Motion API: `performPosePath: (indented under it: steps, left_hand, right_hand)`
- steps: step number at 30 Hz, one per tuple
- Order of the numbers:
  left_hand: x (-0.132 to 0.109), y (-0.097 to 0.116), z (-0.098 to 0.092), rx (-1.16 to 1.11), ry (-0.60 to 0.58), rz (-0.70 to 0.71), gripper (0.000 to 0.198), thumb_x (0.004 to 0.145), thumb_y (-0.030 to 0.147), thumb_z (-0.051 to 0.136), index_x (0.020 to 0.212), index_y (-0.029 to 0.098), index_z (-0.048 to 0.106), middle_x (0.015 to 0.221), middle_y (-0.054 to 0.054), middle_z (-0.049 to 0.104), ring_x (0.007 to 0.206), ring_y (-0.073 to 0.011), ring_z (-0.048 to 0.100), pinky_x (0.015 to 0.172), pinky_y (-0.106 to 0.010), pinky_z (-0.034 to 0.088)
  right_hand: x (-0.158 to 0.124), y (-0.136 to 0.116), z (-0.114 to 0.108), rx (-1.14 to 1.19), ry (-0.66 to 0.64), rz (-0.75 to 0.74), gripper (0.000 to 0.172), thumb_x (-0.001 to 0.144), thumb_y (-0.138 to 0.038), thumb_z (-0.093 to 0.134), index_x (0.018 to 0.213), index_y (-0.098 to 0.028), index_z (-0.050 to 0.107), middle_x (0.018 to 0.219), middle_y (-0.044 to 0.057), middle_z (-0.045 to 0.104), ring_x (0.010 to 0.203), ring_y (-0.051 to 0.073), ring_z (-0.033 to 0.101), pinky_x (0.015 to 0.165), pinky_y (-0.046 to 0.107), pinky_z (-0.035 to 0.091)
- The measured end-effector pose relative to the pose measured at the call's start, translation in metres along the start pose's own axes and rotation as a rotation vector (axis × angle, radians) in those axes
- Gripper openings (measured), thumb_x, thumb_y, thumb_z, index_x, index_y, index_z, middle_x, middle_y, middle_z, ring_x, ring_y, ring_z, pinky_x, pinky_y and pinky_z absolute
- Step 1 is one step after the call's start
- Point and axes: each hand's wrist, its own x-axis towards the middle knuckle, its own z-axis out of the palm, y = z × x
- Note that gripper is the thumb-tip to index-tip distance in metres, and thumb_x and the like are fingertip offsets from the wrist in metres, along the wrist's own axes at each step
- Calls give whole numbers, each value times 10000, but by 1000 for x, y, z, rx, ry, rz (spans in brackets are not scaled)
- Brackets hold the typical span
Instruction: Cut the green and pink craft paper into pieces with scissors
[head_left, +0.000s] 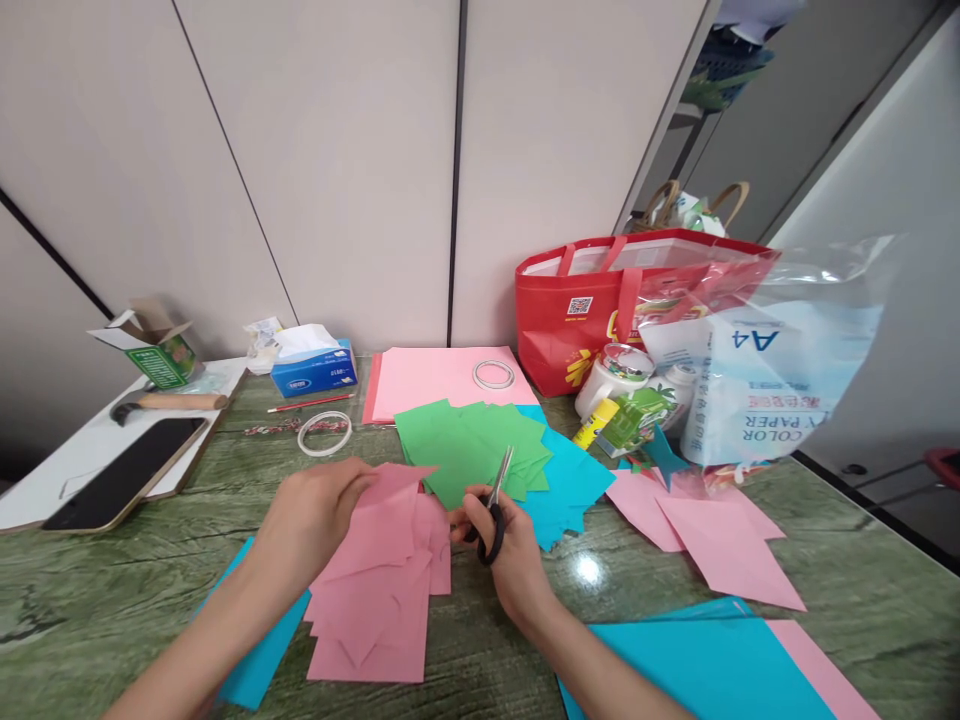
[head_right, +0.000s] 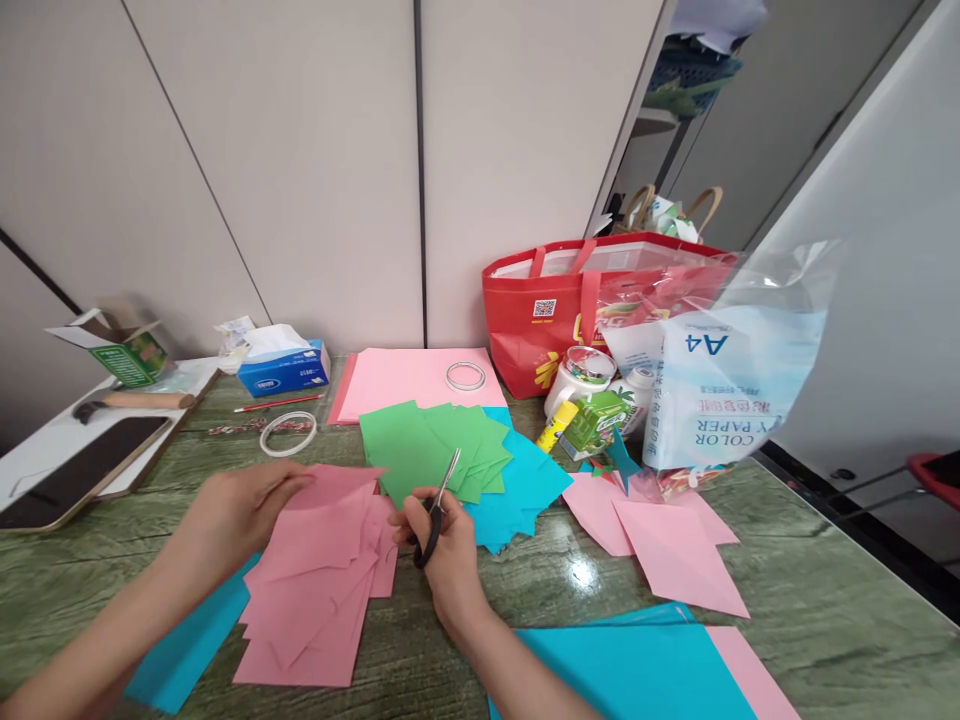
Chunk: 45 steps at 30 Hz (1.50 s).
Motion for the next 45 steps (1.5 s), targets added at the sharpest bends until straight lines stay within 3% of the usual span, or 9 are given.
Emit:
performPosePath:
  steps: [4, 11, 15, 18, 22, 30, 37, 41, 45]
  left_hand:
    - [-8, 18, -6, -286, 219, -92, 261, 773, 390, 474, 686, 187, 614, 615, 12, 614, 563, -149, 523, 526, -239, 377]
    - [-1, 13, 2, -681, 80, -278, 311, 730, 459, 551, 630, 167, 585, 504, 41, 529, 458, -106, 471, 412, -204, 363]
    - [4, 6, 5, -844, 24, -320, 455, 702, 480, 594, 1040, 176, 578, 760, -33, 694, 675, -202, 630, 559, -290, 517]
    - [5, 4, 8, -806, 15, -290, 674, 699, 465, 610, 1283, 211, 391, 1109, -96, 641, 874, -252, 637, 682, -355, 540]
    - [4, 3, 13, -729, -65, -221, 792, 685, 402, 645, 1360, 256, 256, 1376, -98, 409, 1044, -271, 568, 742, -348, 534]
    - [4, 1, 19, -657, -168, -159, 890, 654, 315, 667, 1392, 264, 171, 1420, -96, 344, 1124, -274, 509, 881, -413, 466]
    - [-1, -2, 25, -487, -171, -14, 1119, 552, 235, 738, 1388, 387, 9, 1507, -44, 86, 1286, -308, 290, 961, -443, 378]
    - [-4, -10, 33, -378, -246, 54, 1052, 619, 237, 685, 1389, 383, -17, 1510, -42, 71, 1304, -307, 251, 978, -439, 349]
    - [-4, -13, 33, -375, -281, 60, 889, 727, 287, 588, 1398, 354, 7, 1480, -74, 212, 1273, -291, 322, 963, -438, 356]
  right_hand:
    - [-2, 1, 2, 37, -48, -8, 395, 660, -360, 717, 944, -173, 516, 827, 60, 691, 699, 168, 627, 683, 309, 476]
    - [-4, -4, 2, 27, -80, -45, 393, 601, -264, 758, 918, -185, 539, 757, 27, 690, 660, 164, 608, 616, 283, 454]
    - [-5, -6, 3, -27, -4, -49, 357, 566, -254, 770, 847, -177, 563, 631, -13, 646, 559, 134, 561, 528, 246, 420]
    - [-3, -7, 3, -11, 45, -54, 366, 558, -245, 770, 844, -175, 552, 622, -15, 642, 545, 125, 549, 520, 238, 412]
    - [-1, -8, 2, 27, 82, -58, 381, 562, -242, 767, 855, -181, 532, 625, -24, 646, 547, 114, 552, 550, 235, 417]
    - [0, -5, -1, -4, 109, -77, 394, 559, -244, 769, 865, -178, 531, 630, -28, 632, 553, 112, 540, 528, 226, 399]
    - [-1, -5, 0, -30, 108, -65, 390, 552, -253, 775, 851, -185, 534, 624, -29, 609, 547, 117, 525, 501, 223, 386]
    - [-2, -6, 1, -33, 76, -35, 387, 537, -238, 783, 834, -183, 539, 604, -34, 599, 532, 113, 520, 494, 218, 384]
    - [-2, -4, 0, -49, -20, -45, 371, 541, -243, 785, 824, -180, 555, 595, -37, 591, 537, 119, 521, 512, 224, 395]
